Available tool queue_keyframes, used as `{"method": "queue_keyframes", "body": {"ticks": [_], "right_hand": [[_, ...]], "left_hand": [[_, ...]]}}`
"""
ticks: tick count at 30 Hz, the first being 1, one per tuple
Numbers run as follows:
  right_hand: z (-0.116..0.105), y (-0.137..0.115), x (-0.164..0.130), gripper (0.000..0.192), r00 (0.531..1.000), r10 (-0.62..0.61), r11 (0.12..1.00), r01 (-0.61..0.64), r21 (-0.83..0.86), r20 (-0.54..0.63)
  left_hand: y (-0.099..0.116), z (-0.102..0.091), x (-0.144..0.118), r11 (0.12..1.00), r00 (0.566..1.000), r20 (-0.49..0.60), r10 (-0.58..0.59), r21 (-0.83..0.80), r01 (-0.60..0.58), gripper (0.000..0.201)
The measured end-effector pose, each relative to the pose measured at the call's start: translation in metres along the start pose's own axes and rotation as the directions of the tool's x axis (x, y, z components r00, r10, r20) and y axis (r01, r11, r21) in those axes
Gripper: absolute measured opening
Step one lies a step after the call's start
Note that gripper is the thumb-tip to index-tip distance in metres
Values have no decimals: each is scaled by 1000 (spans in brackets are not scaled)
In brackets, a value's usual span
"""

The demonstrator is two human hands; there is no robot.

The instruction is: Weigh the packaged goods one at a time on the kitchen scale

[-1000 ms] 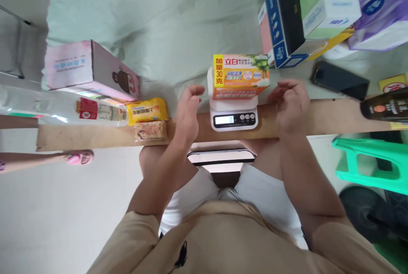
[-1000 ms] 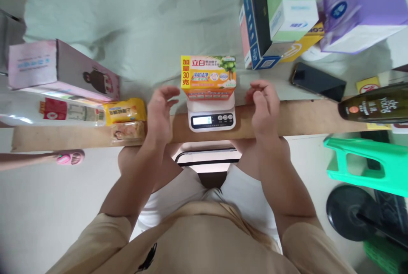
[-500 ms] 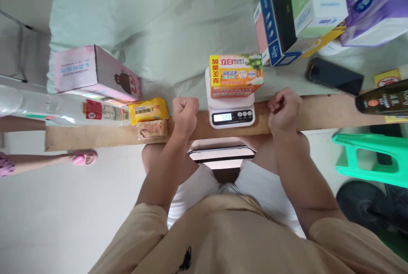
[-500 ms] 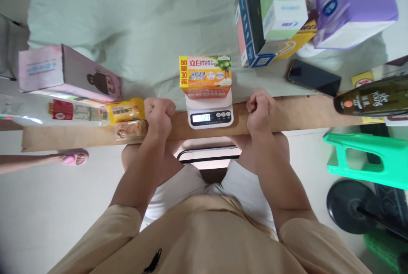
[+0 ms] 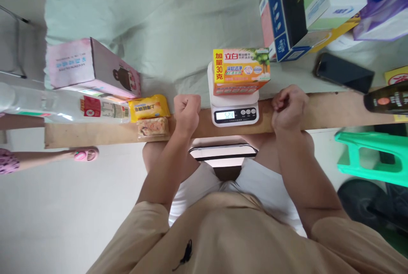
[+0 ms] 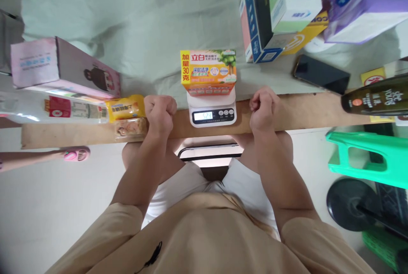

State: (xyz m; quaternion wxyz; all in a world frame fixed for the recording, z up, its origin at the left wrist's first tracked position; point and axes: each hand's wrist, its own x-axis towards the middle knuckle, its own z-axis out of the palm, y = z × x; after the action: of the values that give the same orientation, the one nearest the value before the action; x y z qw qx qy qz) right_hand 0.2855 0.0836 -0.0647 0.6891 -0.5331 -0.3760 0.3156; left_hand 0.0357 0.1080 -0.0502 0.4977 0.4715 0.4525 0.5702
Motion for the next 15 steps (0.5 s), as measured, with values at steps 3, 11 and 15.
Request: {"method": "queue_keyframes", "body": {"ticks": [3, 11, 15], "right_hand": [[1, 1, 0, 32, 1000, -1, 1000, 1, -23, -5], [1, -7, -4, 16, 990, -126, 985, 118, -125, -66], [10, -18, -14, 39, 982, -109, 983, 130, -132, 156]], "left_hand": [[-1, -2, 0, 998, 999, -6, 45, 39, -45, 79], [-9, 2, 3, 866, 908, 62, 414, 282, -414, 36], [-19, 14, 3, 858, 905, 186, 381, 293, -422, 55]]}}
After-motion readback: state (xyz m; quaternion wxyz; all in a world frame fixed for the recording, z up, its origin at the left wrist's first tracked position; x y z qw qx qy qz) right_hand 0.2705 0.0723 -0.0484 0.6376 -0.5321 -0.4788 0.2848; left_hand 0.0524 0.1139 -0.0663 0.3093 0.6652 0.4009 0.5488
